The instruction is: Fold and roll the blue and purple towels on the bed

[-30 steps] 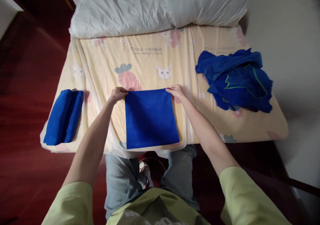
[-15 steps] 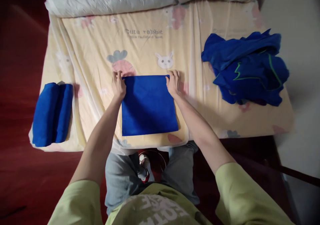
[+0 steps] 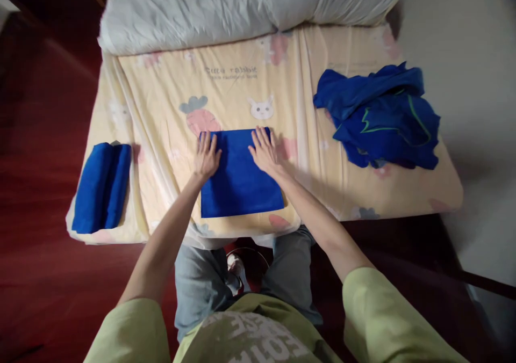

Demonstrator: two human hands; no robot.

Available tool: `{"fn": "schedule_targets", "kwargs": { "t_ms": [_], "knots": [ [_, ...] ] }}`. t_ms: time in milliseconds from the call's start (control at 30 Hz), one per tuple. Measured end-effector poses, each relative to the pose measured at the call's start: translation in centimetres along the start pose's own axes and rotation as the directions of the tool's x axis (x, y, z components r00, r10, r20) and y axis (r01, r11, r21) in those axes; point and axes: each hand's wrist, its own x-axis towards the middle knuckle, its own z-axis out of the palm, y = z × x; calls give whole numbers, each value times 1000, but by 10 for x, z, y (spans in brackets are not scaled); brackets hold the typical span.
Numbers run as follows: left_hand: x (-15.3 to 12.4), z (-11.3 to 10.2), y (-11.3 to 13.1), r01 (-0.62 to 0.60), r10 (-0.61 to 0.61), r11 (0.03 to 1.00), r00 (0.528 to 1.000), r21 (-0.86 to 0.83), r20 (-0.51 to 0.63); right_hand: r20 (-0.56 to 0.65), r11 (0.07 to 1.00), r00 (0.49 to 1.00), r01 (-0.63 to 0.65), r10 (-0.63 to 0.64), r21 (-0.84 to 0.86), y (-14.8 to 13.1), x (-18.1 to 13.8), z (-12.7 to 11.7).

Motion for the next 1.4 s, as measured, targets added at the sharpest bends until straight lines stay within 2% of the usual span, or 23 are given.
{"fn": "schedule_targets", "kwargs": {
  "t_ms": [100,167,267,333,400,533,667,800,967,1067,1233,1300,1400],
  "knots": [
    [-64,-5,31,-139,139,990,986,-5,87,40,993,993,115,-115,-3,-37,-51,-8],
    [-115,-2,45,-186,184,983,973,4,143,71,986,984,164,-165,12,-50,-96,-8],
    [-180,4,47,-143,135,989,978,44,159,79,989,986,148,-148,16,-47,-151,-4],
    [-207,4,41,-101,92,993,985,56,145,63,992,990,127,-127,10,-38,-173,-5],
    [-224,-1,32,-107,99,993,984,45,147,44,991,990,133,-134,18,-31,-189,-10],
    [-250,-15,18,-181,177,983,967,3,182,15,975,978,205,-207,90,-22,-225,-19],
    [-259,-19,12,-117,112,993,984,30,140,-16,965,974,225,-225,135,-13,-253,-17],
    [-244,-20,15,-112,100,990,986,81,133,-77,980,985,163,-155,115,-8,-244,-6],
    [-232,-30,21,-126,103,983,981,136,163,-56,991,994,97,-92,87,-11,-227,-3],
    [-245,-37,20,-173,150,976,974,129,170,-92,986,990,118,-108,118,-11,-242,-11],
    [-283,-37,13,-231,216,972,953,51,213,-103,961,981,181,-162,208,-14,-291,-24],
    [-292,-31,11,-209,204,978,952,1,228,-90,957,985,165,-148,238,-18,-306,-23],
    [-296,-20,9,-111,126,990,973,-89,192,-110,954,991,110,-82,280,-26,-315,-15]
  ]
}}
